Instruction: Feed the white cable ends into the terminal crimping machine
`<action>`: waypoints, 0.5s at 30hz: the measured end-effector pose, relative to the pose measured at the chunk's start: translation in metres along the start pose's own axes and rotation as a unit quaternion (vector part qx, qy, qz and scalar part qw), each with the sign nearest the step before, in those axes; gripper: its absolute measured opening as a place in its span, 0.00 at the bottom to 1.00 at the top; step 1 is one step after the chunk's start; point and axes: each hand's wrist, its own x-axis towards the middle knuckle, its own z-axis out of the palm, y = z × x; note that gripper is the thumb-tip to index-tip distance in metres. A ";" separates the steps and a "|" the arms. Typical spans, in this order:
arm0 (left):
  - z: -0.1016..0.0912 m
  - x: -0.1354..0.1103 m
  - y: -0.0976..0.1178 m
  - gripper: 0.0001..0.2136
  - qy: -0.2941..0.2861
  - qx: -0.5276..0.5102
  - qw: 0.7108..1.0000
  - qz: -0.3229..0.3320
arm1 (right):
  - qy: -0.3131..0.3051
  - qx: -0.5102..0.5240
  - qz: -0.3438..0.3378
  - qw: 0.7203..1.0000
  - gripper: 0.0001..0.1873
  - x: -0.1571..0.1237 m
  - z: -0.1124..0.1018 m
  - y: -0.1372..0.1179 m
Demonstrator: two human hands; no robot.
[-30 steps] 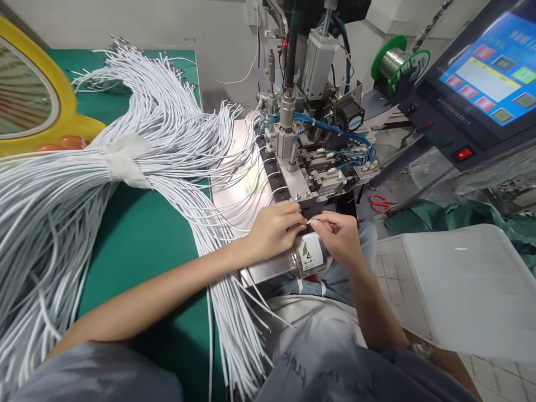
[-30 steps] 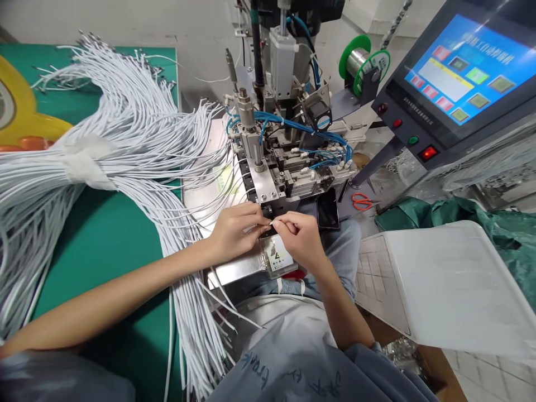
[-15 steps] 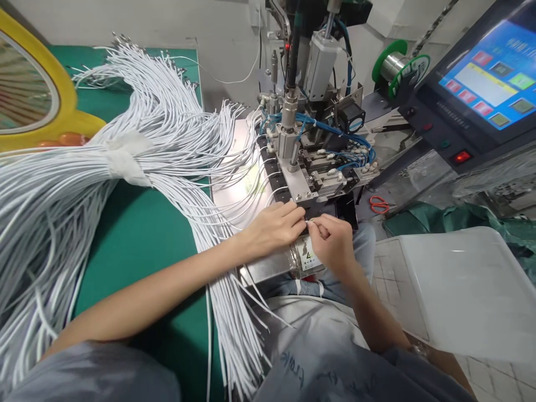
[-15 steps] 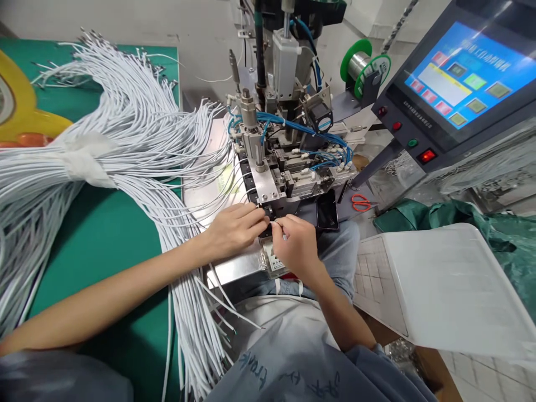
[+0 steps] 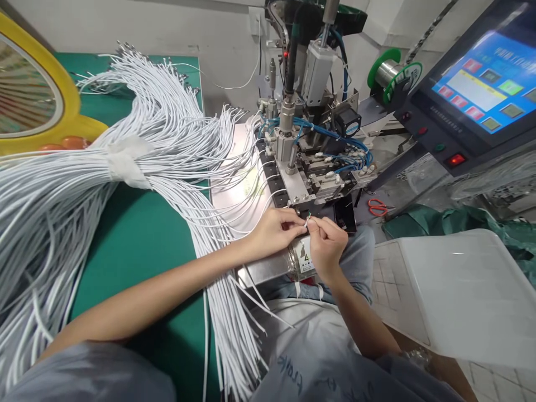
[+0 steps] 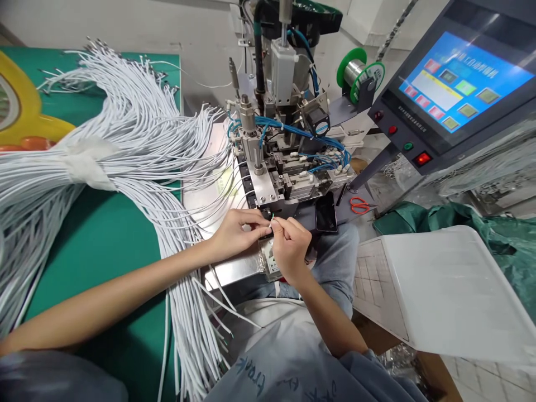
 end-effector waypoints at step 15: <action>0.004 -0.003 -0.013 0.04 0.017 0.120 0.992 0.038 | -0.140 0.074 -0.029 0.987 0.17 0.022 -0.010 0.013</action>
